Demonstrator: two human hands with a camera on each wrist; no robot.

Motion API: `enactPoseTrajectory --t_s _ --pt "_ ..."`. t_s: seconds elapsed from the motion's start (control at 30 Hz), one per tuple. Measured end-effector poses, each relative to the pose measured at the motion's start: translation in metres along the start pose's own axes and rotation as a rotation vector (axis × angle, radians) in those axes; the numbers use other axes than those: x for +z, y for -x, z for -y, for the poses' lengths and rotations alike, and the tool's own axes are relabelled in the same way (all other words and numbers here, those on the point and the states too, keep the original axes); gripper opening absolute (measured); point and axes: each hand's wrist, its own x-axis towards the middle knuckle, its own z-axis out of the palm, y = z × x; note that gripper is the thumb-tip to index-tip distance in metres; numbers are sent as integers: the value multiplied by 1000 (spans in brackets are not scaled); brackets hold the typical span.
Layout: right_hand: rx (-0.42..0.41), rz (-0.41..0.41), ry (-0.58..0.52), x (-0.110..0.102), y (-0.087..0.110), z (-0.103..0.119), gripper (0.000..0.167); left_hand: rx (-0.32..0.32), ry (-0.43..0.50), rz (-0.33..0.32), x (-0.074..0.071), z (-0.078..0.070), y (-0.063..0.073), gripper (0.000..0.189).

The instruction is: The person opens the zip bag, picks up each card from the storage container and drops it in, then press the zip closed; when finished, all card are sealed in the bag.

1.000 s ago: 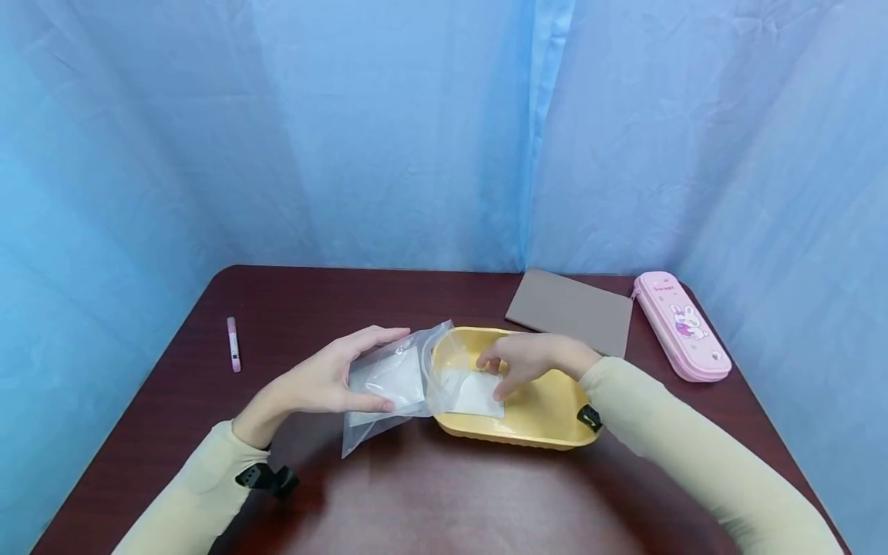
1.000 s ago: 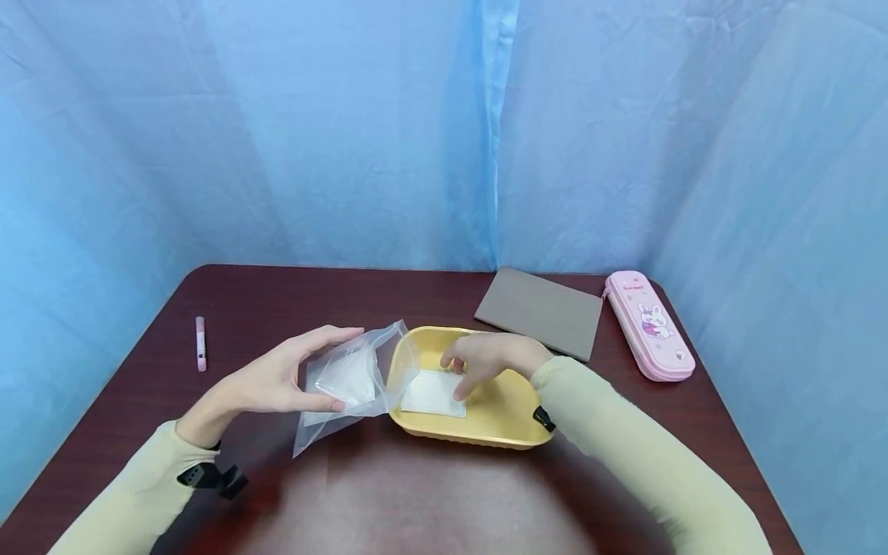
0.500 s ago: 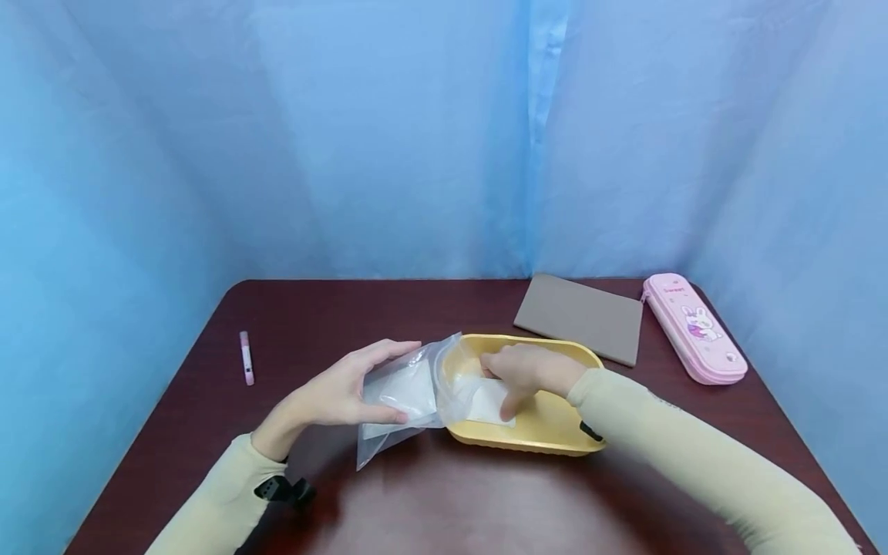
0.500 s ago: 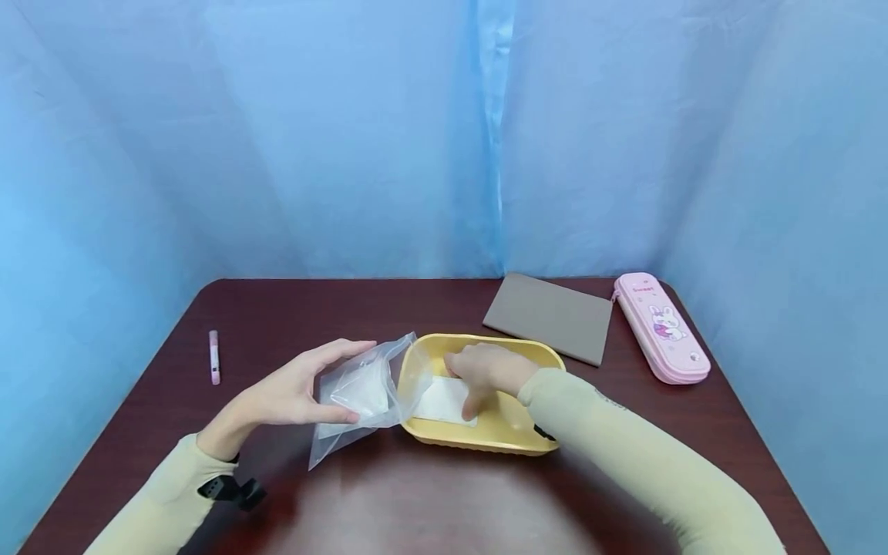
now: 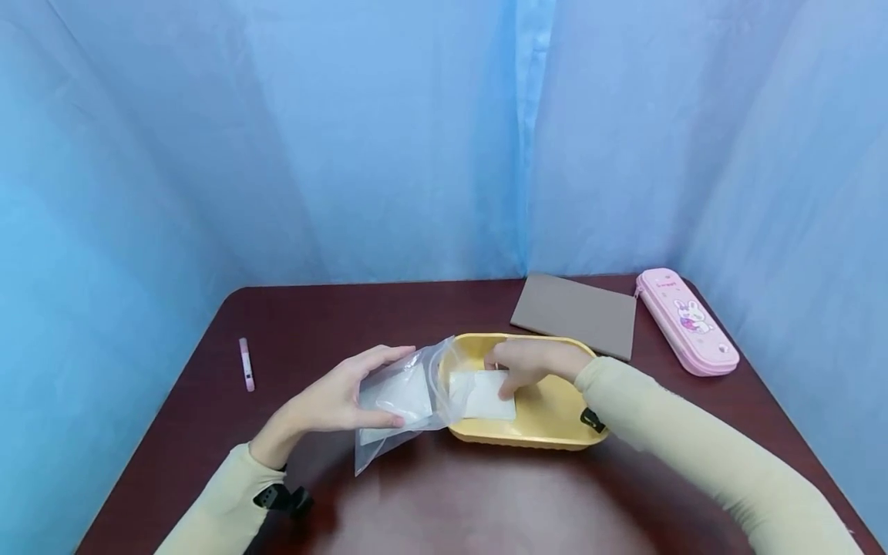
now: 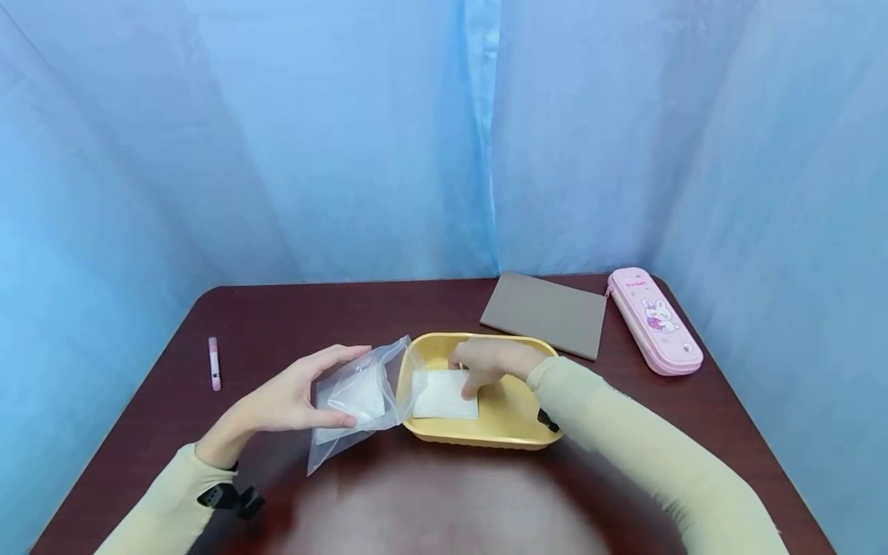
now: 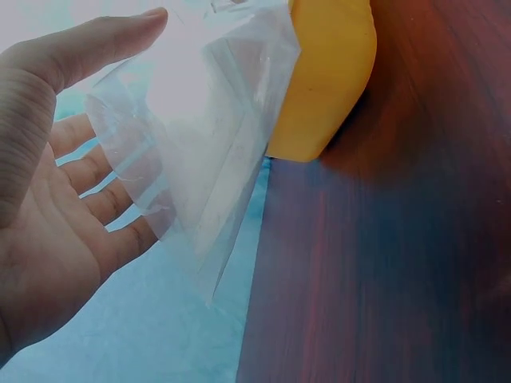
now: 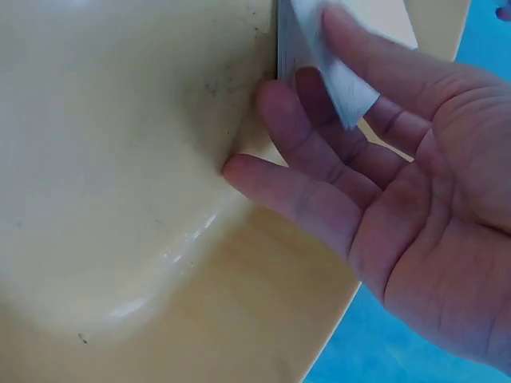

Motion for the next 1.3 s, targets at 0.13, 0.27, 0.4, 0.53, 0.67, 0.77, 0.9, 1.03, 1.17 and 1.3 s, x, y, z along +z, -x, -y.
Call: enactPoseTrajectory --t_s 0.13,0.27,0.4,0.53,0.67,0.77,0.9,1.03,1.17,1.3 --pt "-12 -29 -64 -10 -1 -10 15 -27 0 14 -7 3 -1 86" --pt "-3 8 -245 -9 6 -15 13 -55 12 38 -5 7 1 86" --pt "-4 20 -370 -7 19 -16 14 -54 29 57 4 11 0 87" --pt "-31 3 -457 -13 28 -13 19 -47 27 44 7 9 2 87" --pt "-39 -1 -474 -19 28 -10 18 -40 10 42 2 6 3 88" --pt "-37 7 -436 -19 27 -9 10 -39 18 43 -2 4 3 88" --pt "-47 13 -398 -17 25 -6 12 -49 42 26 -4 5 4 88" --pt "-9 0 -411 -14 23 -6 11 -55 59 35 -3 6 3 88" --pt "29 -58 -441 -12 21 -5 9 -58 59 28 -1 6 3 88" --pt "91 -111 -460 -15 23 -2 12 -59 47 16 -1 4 5 88"
